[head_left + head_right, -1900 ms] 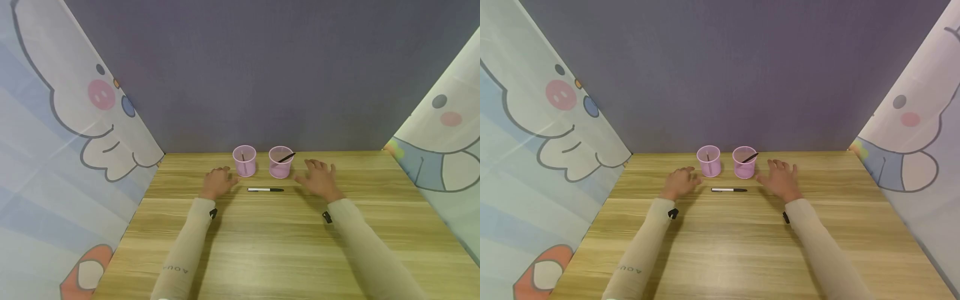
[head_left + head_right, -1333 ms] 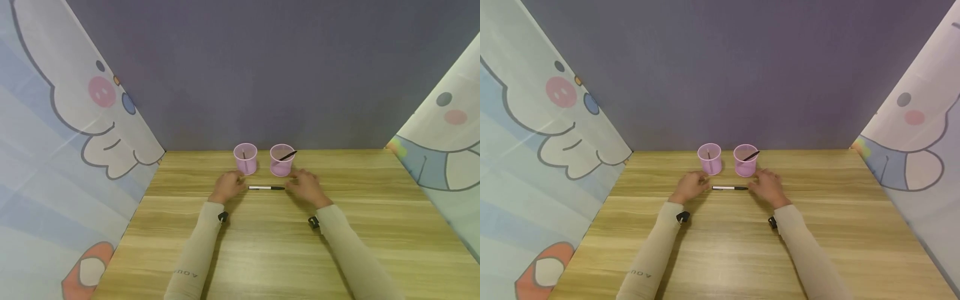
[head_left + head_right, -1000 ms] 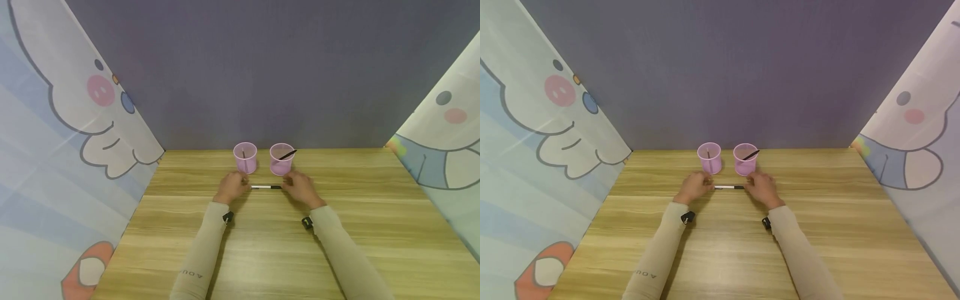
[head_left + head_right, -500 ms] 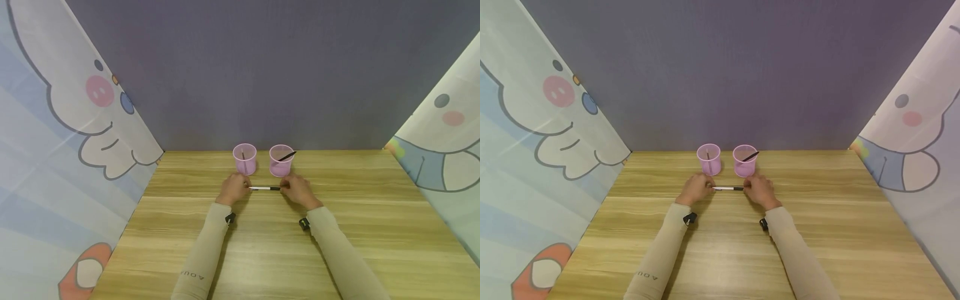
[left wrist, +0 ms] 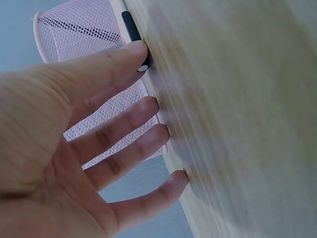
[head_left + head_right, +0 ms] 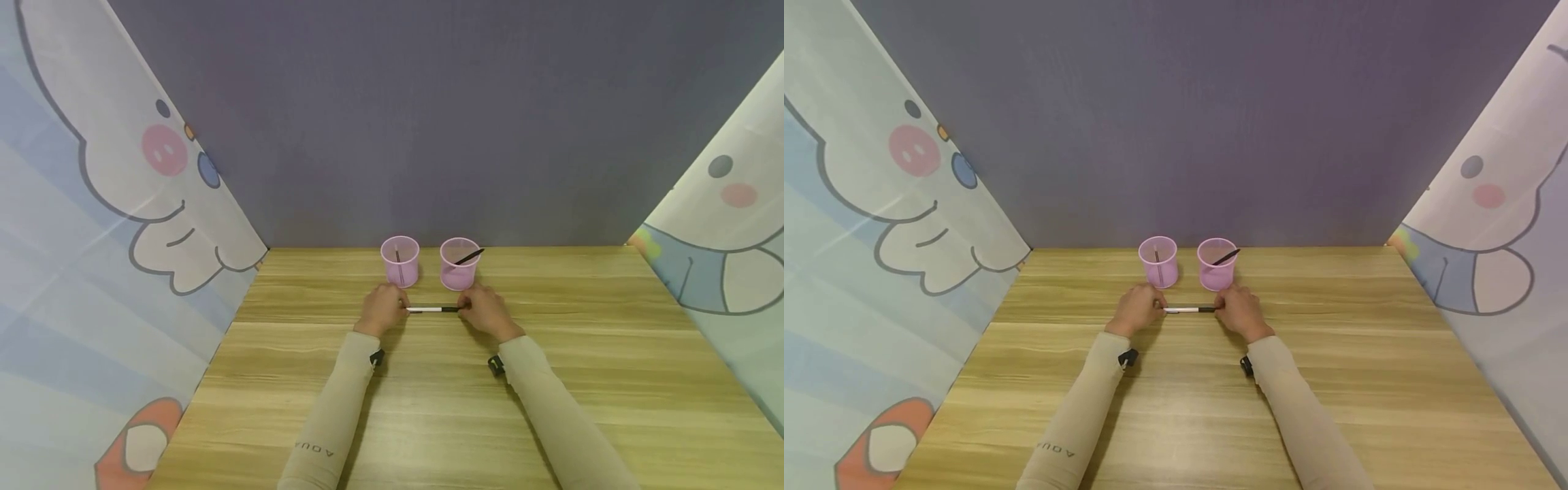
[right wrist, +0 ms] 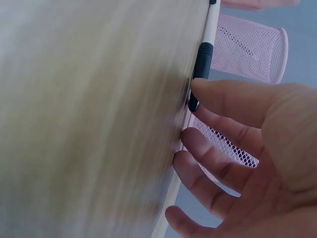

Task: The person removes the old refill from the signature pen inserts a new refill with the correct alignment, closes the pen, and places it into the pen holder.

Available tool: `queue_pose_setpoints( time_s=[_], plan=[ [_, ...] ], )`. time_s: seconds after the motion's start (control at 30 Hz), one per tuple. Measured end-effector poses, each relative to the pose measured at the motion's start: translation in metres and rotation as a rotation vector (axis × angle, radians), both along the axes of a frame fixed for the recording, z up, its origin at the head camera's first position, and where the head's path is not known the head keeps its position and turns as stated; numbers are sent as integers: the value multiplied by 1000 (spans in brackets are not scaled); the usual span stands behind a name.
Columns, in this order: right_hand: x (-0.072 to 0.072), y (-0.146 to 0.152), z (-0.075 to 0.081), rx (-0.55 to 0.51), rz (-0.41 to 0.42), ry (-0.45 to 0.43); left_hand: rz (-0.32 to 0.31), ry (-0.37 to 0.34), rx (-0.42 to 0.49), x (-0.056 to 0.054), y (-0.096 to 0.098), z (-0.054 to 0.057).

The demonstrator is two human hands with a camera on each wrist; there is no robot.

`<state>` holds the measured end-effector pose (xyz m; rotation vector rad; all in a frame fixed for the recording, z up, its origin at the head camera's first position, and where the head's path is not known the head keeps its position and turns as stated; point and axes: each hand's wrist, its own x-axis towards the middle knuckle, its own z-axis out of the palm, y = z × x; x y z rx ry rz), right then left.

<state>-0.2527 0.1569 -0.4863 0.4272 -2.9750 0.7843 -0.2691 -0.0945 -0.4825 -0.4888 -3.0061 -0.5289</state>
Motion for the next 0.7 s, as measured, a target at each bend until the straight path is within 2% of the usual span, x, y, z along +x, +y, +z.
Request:
queue_pose_setpoints(
  time_s=[0.33,0.7],
  plan=[
    [-2,-1,-2,27,0,8,6,17,0,1,2,1],
    [-2,-1,-2,68,9,24,11,7,-8,-1,3,1]
  ],
)
